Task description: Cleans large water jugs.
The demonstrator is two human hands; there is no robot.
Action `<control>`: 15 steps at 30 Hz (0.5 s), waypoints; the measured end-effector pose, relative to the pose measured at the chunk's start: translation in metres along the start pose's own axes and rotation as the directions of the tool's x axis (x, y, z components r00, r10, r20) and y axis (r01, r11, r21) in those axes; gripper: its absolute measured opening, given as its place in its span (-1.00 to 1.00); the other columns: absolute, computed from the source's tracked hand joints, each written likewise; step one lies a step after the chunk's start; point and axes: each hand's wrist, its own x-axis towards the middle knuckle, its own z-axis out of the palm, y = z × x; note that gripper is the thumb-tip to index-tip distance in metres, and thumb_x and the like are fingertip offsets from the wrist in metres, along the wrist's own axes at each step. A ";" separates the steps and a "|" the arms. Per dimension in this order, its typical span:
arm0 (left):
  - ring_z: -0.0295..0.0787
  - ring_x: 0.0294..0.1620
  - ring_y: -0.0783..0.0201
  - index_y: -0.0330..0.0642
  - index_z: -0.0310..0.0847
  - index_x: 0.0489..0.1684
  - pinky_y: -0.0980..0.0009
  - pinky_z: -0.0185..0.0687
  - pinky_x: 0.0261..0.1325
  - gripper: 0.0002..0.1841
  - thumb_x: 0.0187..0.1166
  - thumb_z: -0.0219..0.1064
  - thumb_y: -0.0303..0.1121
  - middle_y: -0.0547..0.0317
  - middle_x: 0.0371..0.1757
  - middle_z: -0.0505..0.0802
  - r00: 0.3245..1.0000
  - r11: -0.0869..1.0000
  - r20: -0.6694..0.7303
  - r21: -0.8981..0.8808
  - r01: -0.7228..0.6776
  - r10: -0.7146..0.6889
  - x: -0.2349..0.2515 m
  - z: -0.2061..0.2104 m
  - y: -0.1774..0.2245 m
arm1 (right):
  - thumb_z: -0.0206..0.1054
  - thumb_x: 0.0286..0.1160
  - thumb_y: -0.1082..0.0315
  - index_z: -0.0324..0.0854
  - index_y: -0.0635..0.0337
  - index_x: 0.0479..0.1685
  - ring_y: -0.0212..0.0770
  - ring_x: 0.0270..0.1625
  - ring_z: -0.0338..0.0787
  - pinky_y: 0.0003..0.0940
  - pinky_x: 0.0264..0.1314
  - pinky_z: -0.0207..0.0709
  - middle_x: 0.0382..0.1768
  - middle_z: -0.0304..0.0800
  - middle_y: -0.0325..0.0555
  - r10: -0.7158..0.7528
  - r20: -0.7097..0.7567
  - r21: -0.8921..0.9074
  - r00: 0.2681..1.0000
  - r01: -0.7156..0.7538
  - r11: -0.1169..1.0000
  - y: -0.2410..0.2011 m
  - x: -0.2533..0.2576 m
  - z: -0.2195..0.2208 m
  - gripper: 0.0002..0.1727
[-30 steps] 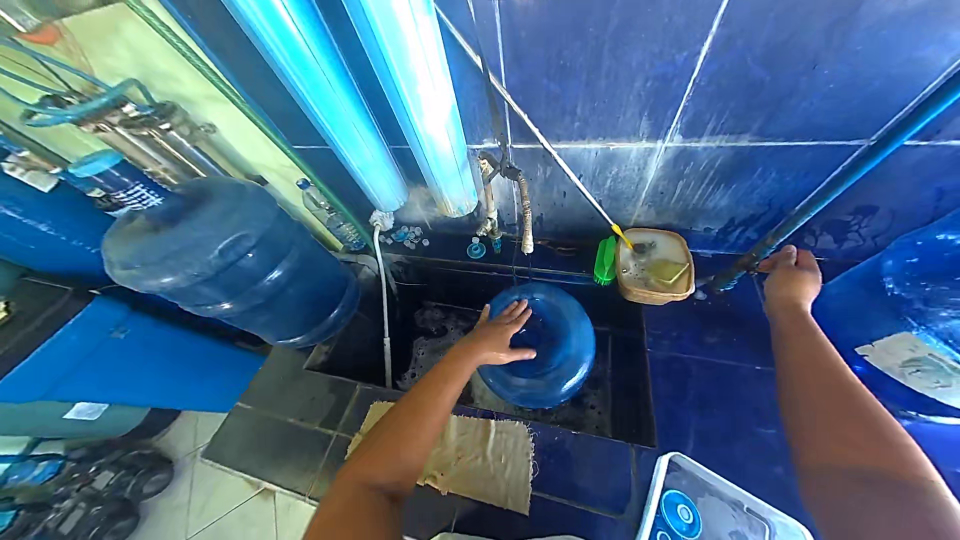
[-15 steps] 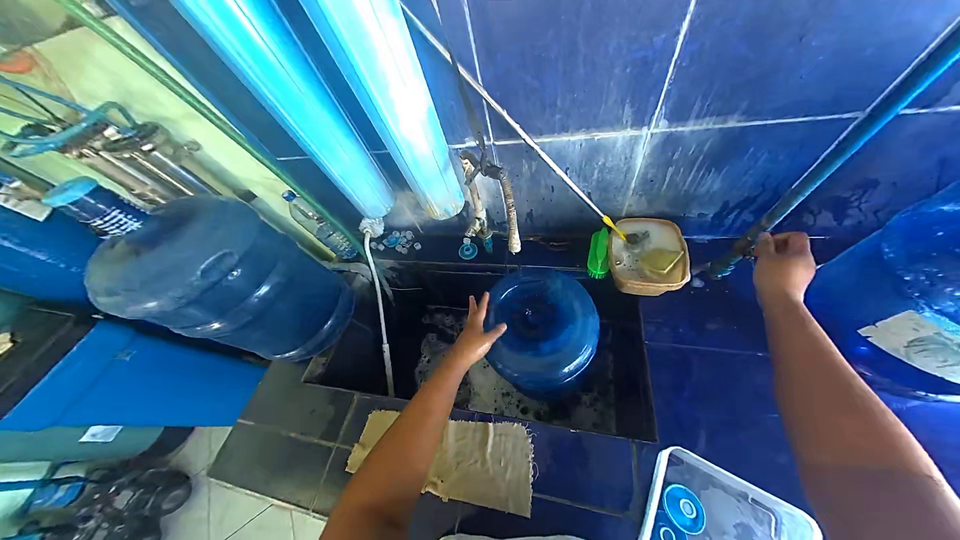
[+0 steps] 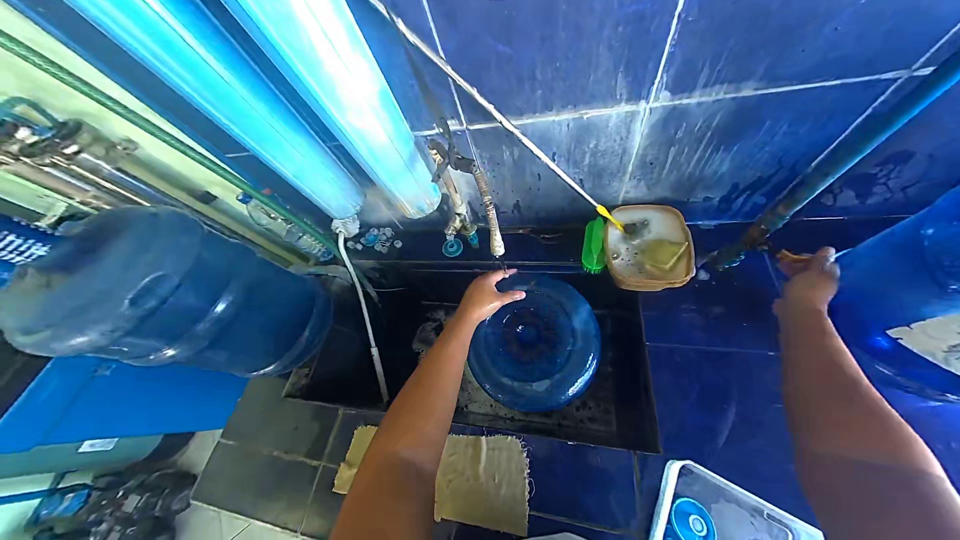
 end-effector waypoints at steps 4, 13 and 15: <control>0.57 0.58 -0.01 -0.19 0.49 0.60 -0.06 0.41 0.64 -0.19 0.35 0.65 -0.02 -0.12 0.52 0.68 0.967 0.963 -0.095 -0.149 0.223 -0.238 -0.011 -0.002 -0.006 | -0.23 0.84 -0.22 -0.10 0.31 0.89 0.31 0.88 -0.03 0.38 0.85 -0.16 0.85 -0.09 0.39 0.069 0.293 -0.458 0.954 0.076 0.886 0.030 -0.071 0.000 -0.12; 0.44 0.66 -0.08 -0.04 0.23 0.79 -0.13 0.33 0.66 -0.23 0.61 0.39 0.05 -0.18 0.63 0.56 0.953 0.835 0.122 -0.459 0.303 -0.279 -0.094 0.003 0.004 | 0.17 0.70 -0.07 -0.23 -0.25 0.93 0.15 0.51 0.59 0.19 0.29 0.62 0.66 0.36 0.18 0.397 0.505 -0.090 0.766 -0.411 0.907 0.013 -0.340 0.049 -0.13; 0.43 0.67 -0.07 -0.02 0.25 0.79 -0.13 0.29 0.68 -0.24 0.63 0.36 0.08 -0.13 0.65 0.55 0.970 0.856 0.130 -0.455 0.244 -0.207 -0.113 -0.020 0.023 | 0.09 0.70 0.04 -0.10 -0.12 0.89 0.10 0.36 0.68 0.14 0.18 0.67 0.51 0.51 0.17 0.370 0.518 -0.091 0.772 -0.380 0.920 -0.022 -0.335 0.042 -0.23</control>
